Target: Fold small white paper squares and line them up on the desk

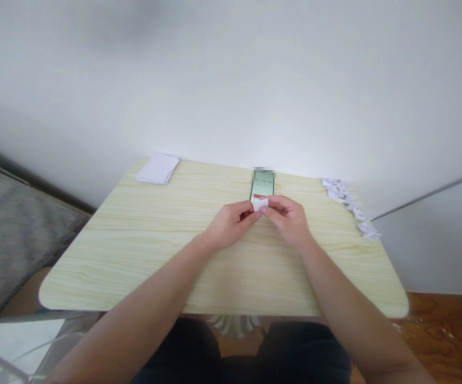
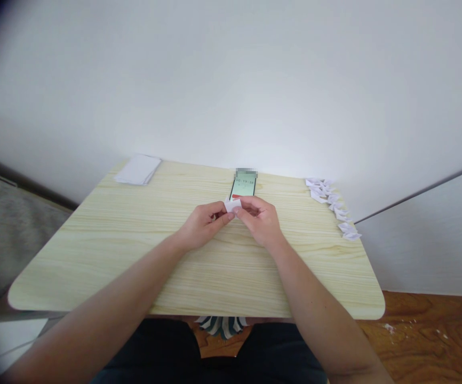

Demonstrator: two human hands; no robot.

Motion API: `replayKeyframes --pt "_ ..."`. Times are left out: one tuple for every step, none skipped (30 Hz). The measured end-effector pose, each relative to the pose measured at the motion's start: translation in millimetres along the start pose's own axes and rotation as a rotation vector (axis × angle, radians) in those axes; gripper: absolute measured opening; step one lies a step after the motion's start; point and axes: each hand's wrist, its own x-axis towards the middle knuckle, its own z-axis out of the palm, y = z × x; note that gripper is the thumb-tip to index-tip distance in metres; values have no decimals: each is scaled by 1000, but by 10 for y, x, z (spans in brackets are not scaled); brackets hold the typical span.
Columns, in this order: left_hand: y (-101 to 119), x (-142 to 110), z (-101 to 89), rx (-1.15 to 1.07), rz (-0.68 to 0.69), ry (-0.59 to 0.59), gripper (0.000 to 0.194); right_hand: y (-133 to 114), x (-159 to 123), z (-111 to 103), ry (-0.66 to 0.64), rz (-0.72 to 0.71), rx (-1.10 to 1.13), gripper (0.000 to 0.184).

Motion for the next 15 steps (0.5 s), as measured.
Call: replayKeyframes --pt "8 -1 -20 9 2 -2 29 -27 1 -7 -18 3 -44 18" --pt "16 -1 -54 19 10 -8 25 -63 -3 -15 -34 1 -104 14" --pt "25 -2 -102 30 18 -12 20 -107 -12 -24 -45 -10 -180 12" --pt "38 -5 -160 46 32 -11 12 -157 -31 -31 -51 -36 -271 11" --pt "55 -13 -223 69 32 20 6 -210 -62 -37 -59 -76 -378 10" --pt "78 -29 -283 100 11 85 6 -261 -105 -38 -75 -127 -499 11" --pt "105 -55 -334 127 -11 167 6 -305 -161 -34 -98 -184 -630 12" --pt "135 -94 -368 154 -11 223 7 -337 -229 -24 -133 -238 -759 13" --pt "166 -146 -381 182 14 244 8 -354 -306 -7 -172 -285 -871 15" --pt "193 -210 -373 209 54 234 10 -355 -389 14 -207 -316 -957 17" --pt "214 -284 -345 236 100 204 11 -342 -476 39 -241 -337 -1020 19" --pt "226 -365 -301 262 147 166 13 -317 -561 66 -265 -359 -1062 20" --pt "229 -448 -248 293 177 121 14 -286 -644 91 -275 -375 -1077 21" --pt "222 -529 -192 323 189 91 14 -253 -720 114 -277 -389 -1072 21" --pt "209 -605 -140 357 187 72 15 -222 -789 132 -280 -398 -1059 22"
